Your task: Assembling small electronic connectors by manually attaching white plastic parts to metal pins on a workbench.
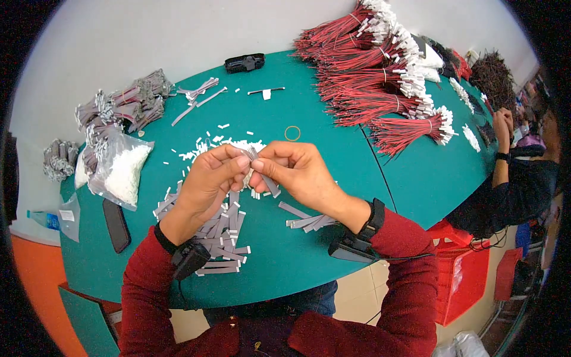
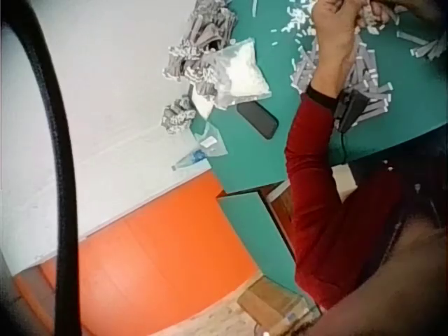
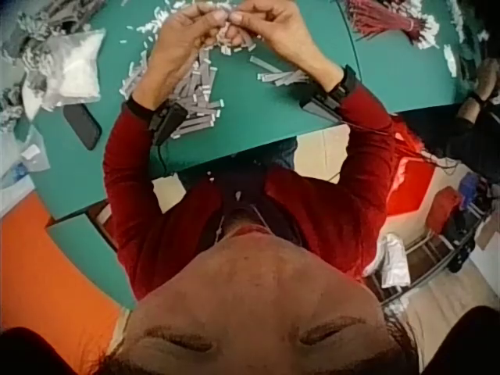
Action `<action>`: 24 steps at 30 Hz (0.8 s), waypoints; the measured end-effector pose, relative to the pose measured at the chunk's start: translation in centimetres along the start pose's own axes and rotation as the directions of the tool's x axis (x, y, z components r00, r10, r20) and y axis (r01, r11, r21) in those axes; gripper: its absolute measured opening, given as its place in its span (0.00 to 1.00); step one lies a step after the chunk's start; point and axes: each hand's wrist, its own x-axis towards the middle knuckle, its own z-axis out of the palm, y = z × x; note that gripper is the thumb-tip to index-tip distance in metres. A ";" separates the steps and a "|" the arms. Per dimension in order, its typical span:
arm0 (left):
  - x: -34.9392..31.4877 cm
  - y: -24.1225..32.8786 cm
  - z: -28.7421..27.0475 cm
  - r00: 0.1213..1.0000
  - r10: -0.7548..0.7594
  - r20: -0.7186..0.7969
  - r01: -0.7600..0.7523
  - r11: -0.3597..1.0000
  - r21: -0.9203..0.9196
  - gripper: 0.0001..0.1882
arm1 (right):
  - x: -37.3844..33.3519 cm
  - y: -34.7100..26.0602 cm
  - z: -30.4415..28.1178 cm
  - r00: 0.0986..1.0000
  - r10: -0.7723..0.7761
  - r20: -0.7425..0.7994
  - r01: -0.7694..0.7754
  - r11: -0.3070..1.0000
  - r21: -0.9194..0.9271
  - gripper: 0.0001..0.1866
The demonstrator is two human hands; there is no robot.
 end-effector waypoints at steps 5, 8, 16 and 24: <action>-0.1 0.1 0.2 0.999 0.041 -0.016 -0.040 0.998 0.054 0.06 | 0.0 0.0 0.1 1.000 0.006 0.003 -0.006 1.000 -0.014 0.08; -0.1 0.1 0.5 0.994 0.101 -0.038 -0.095 0.986 0.135 0.07 | 0.1 0.0 0.0 1.000 0.010 0.011 -0.010 1.000 -0.017 0.08; -0.3 0.4 0.9 0.974 0.214 -0.069 -0.187 0.941 0.282 0.08 | 0.0 0.0 0.1 0.999 0.029 0.047 -0.028 1.000 -0.004 0.07; -0.3 0.2 0.8 0.966 0.256 -0.038 -0.237 0.935 0.263 0.07 | -0.1 0.2 0.1 0.998 0.015 0.058 -0.012 0.999 -0.038 0.07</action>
